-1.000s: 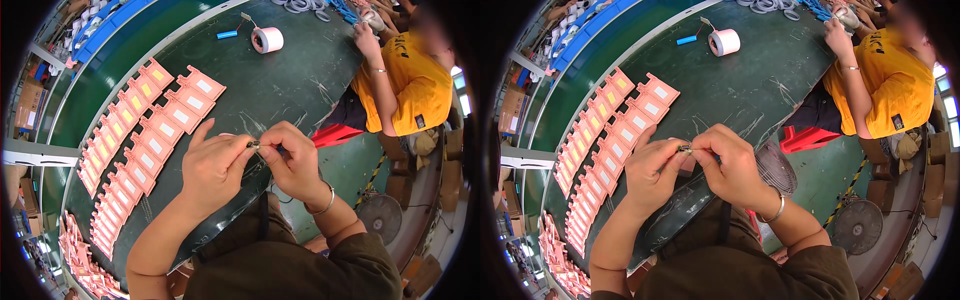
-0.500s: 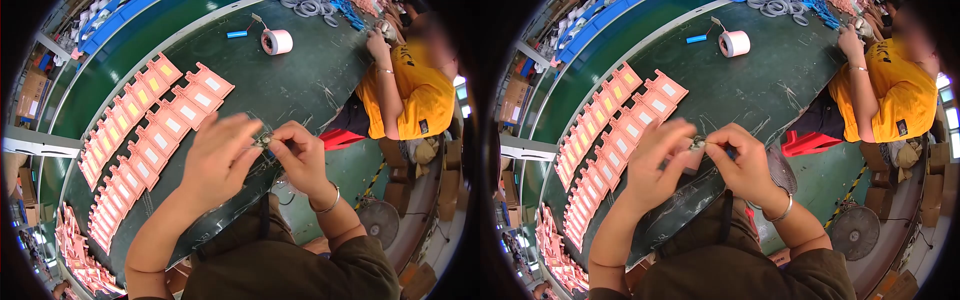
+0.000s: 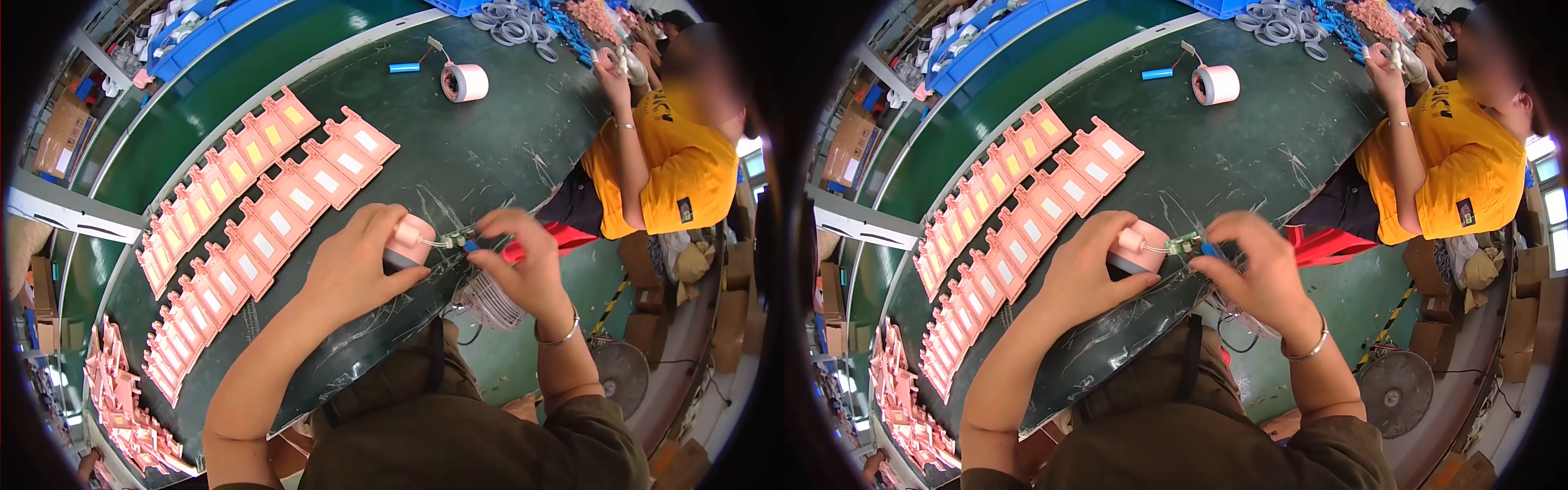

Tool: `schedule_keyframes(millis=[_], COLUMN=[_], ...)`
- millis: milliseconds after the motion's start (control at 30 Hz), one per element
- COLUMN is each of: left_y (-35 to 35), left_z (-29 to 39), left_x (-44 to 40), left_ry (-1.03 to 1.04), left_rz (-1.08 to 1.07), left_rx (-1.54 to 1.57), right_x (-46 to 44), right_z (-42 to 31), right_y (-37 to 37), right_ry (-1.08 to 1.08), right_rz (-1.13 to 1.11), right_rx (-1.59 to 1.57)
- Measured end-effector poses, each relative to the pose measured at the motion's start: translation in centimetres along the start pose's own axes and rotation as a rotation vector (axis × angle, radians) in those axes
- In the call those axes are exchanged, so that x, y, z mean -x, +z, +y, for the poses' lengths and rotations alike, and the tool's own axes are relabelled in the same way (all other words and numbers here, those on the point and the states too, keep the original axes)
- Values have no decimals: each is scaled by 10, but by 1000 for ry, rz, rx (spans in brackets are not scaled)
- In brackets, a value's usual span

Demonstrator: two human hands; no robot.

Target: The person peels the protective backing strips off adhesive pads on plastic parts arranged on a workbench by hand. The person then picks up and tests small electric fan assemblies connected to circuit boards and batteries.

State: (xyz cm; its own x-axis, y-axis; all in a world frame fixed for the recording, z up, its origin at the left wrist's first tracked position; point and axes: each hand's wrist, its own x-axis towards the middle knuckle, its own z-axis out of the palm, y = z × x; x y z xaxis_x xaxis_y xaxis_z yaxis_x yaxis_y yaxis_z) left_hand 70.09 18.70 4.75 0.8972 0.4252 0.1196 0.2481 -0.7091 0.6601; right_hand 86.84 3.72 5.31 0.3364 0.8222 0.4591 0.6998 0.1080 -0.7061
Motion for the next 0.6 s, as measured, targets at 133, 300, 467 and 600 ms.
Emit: schedule_keyframes(millis=[133, 300, 467, 600], left_y=[-6, -26, -64, -76], left_z=[-3, 17, 36, 46], left_x=[-6, -1, 14, 18], left_ry=[36, 203, 381, 452], left_rz=[-80, -33, 43, -19], left_rx=[117, 55, -4, 42], right_x=[-22, -49, -52, -57], right_z=[-12, -21, -14, -24], right_y=[-3, 9, 22, 28], right_ry=[-135, 54, 247, 264], right_rz=[-29, -475, -636, -788], right_rx=[-8, -305, -963, -1084])
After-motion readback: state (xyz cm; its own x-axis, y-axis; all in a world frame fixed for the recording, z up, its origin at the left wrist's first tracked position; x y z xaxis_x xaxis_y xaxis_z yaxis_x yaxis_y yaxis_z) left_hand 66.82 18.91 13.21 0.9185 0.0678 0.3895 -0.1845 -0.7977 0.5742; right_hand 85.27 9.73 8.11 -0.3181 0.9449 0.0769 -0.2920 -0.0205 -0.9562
